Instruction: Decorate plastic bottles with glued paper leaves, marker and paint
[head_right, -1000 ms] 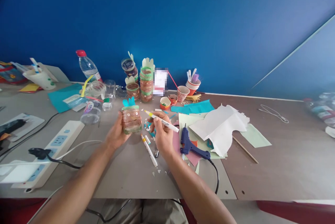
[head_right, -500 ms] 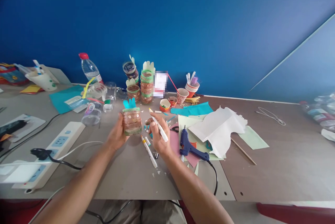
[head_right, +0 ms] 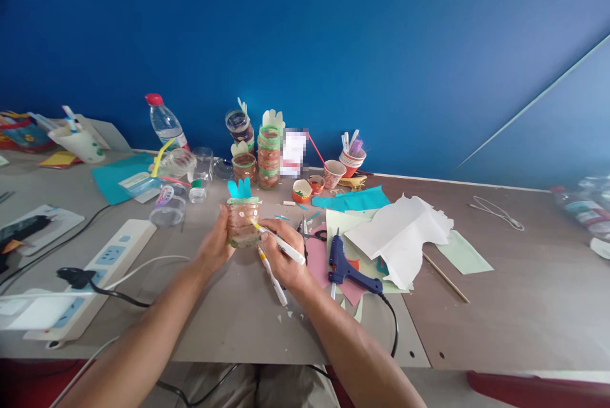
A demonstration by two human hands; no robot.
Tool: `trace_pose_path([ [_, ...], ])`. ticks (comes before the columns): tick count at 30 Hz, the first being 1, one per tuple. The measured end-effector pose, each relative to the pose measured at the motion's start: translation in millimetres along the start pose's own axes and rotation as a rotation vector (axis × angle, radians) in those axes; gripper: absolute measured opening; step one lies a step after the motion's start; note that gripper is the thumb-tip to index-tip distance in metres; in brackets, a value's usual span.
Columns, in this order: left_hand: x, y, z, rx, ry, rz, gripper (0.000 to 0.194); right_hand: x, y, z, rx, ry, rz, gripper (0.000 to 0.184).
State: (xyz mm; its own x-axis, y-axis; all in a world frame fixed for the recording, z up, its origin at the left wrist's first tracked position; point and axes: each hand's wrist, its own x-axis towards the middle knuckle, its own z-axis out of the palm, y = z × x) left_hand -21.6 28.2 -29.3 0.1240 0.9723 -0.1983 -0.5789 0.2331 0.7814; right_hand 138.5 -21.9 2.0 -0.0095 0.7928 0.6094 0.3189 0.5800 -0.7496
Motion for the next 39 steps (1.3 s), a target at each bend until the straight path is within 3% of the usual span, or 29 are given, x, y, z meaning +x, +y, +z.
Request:
trace_pose_path([
  [3, 0, 0, 0.9, 0.004, 0.003, 0.013, 0.056, -4, 5, 2, 0.021, 0.055, 0.034, 0.024],
  [8, -3, 2, 4.7, 0.023, 0.052, -0.005, 0.057, -14, 20, 7, 0.081, 0.121, 0.037, 0.034],
  [18, -12, 7, 10.9, 0.072, -0.011, 0.018, 0.054, -2, 10, 2, -0.264, -0.107, -0.311, 0.037],
  [24, -5, 0, 0.6, 0.039, -0.036, -0.013, 0.055, -2, 15, 2, -0.28, -0.11, -0.284, 0.031],
  [28, 0, -2, -4.8, 0.062, -0.003, 0.016, 0.058, -5, 14, 0, -0.227, -0.035, -0.252, 0.026],
  [35, -3, -1, -2.3, 0.079, -0.036, 0.028, 0.06, -7, 7, -1, -0.063, -0.043, -0.242, 0.043],
  [39, -5, 1, 1.8, 0.07, 0.014, 0.037, 0.056, -6, 3, -2, -0.045, -0.044, -0.271, 0.037],
])
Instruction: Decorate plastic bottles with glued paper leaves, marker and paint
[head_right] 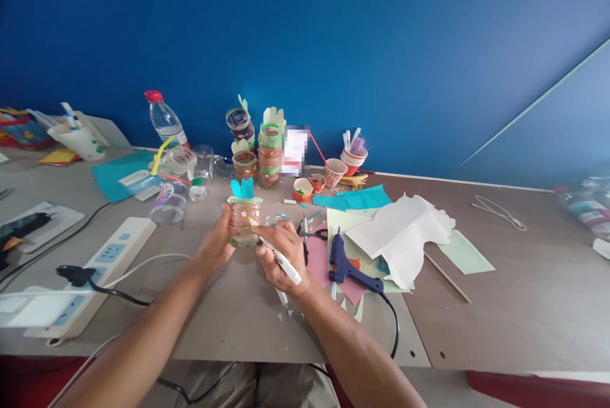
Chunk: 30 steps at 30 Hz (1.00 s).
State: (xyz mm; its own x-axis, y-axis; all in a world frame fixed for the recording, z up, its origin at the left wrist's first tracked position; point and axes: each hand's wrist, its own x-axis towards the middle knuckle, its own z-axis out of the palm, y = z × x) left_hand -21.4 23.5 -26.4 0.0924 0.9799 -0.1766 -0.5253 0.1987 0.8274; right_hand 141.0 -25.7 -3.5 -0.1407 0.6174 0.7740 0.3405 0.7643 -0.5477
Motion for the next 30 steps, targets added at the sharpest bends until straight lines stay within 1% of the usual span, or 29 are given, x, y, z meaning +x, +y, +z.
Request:
trace_pose_path([
  [3, -0.7, 1.9, 2.8, -0.005, 0.026, -0.011, 0.054, 1.1, -1.2, 0.5, -0.023, 0.004, -0.001, 0.025],
  [5, -1.6, 3.5, 4.1, 0.002, 0.038, -0.013, 0.054, 1.5, -1.2, 1.5, -0.042, 0.017, 0.009, 0.022],
  [10, -4.0, 7.6, 5.6, 0.032, 0.01, -0.034, 0.058, 1.9, -1.3, 3.2, -0.075, 0.014, 0.029, 0.022],
  [14, -3.3, 6.6, 6.5, 0.033, 0.032, -0.038, 0.063, 2.1, -0.7, 3.5, -0.128, -0.01, 0.053, 0.02],
  [18, -2.7, 4.1, 5.7, 0.035, 0.028, -0.027, 0.066, 2.1, 1.2, 4.6, -0.165, -0.006, 0.056, 0.018],
  [23, -2.1, 3.6, 2.7, 0.009, 0.047, -0.051, 0.061, 1.5, 2.7, 5.5, -0.138, 0.005, 0.055, 0.019],
  [30, 3.0, 1.0, -0.7, -0.031, 0.028, -0.077, 0.055, 1.4, 4.9, 5.0, -0.141, 0.014, 0.047, 0.019],
])
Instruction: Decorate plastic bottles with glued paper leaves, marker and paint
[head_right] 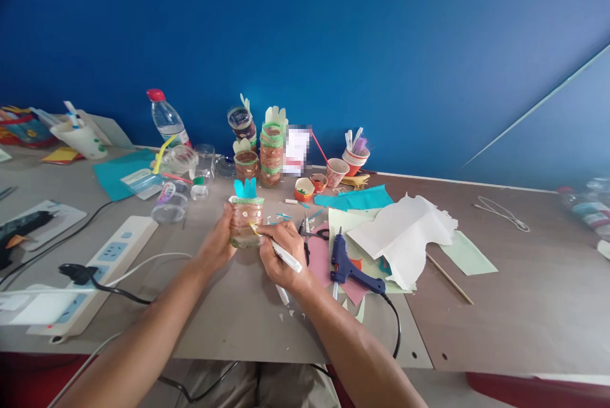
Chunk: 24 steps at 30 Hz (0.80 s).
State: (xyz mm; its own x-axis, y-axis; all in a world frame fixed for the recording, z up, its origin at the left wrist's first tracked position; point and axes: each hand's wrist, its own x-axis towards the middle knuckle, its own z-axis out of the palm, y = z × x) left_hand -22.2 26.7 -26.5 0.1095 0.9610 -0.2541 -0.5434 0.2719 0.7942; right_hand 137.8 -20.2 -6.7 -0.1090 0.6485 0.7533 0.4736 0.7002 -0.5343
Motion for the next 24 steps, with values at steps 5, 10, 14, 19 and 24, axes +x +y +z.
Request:
trace_pose_path([
  [5, 2, -3, -1.8, -0.025, -0.047, -0.01, 0.052, 0, 0, 0, 0.025, 0.007, 0.026, 0.02],
  [10, 2, 0, 0.4, -0.052, 0.015, -0.027, 0.049, 0, -2, -2, 0.045, 0.019, 0.076, 0.021],
  [14, 3, 4, 0.0, -0.064, 0.003, -0.078, 0.053, 1, -1, -4, 0.036, 0.017, 0.125, 0.021],
  [19, 0, 9, 2.3, -0.083, -0.017, -0.116, 0.06, 3, -1, -5, 0.049, 0.019, 0.138, 0.022],
  [24, -2, 13, 6.6, -0.103, -0.024, -0.122, 0.065, 1, -1, -6, 0.157, 0.059, 0.185, 0.021],
])
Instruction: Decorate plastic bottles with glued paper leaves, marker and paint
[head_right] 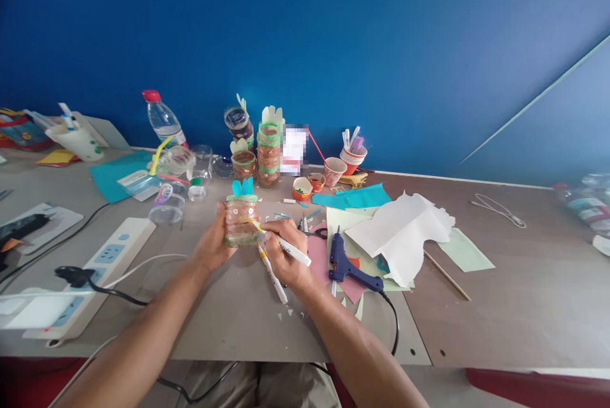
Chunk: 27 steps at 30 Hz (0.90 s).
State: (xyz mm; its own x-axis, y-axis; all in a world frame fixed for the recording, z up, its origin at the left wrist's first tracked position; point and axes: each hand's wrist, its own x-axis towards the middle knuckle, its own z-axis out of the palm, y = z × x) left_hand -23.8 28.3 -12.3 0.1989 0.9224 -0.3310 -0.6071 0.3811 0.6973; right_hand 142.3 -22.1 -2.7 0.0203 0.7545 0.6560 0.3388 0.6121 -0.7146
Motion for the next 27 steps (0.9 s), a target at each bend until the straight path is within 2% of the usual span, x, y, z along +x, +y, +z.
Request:
trace_pose_path([
  [4, 1, 1, -0.8, -0.029, 0.017, -0.002, 0.06, -4, 6, 1, 0.095, 0.083, 0.152, 0.02],
  [6, 1, 2, -1.7, -0.021, 0.026, -0.01, 0.059, -5, 9, 3, 0.125, 0.1, 0.18, 0.024],
  [17, 4, 0, -10.8, -0.028, -0.035, 0.026, 0.053, -5, 22, 9, 0.099, 0.141, 0.155, 0.032],
  [27, 5, -3, -8.4, -0.005, -0.032, 0.116, 0.042, -4, 27, 7, 0.014, 0.091, 0.125, 0.038],
])
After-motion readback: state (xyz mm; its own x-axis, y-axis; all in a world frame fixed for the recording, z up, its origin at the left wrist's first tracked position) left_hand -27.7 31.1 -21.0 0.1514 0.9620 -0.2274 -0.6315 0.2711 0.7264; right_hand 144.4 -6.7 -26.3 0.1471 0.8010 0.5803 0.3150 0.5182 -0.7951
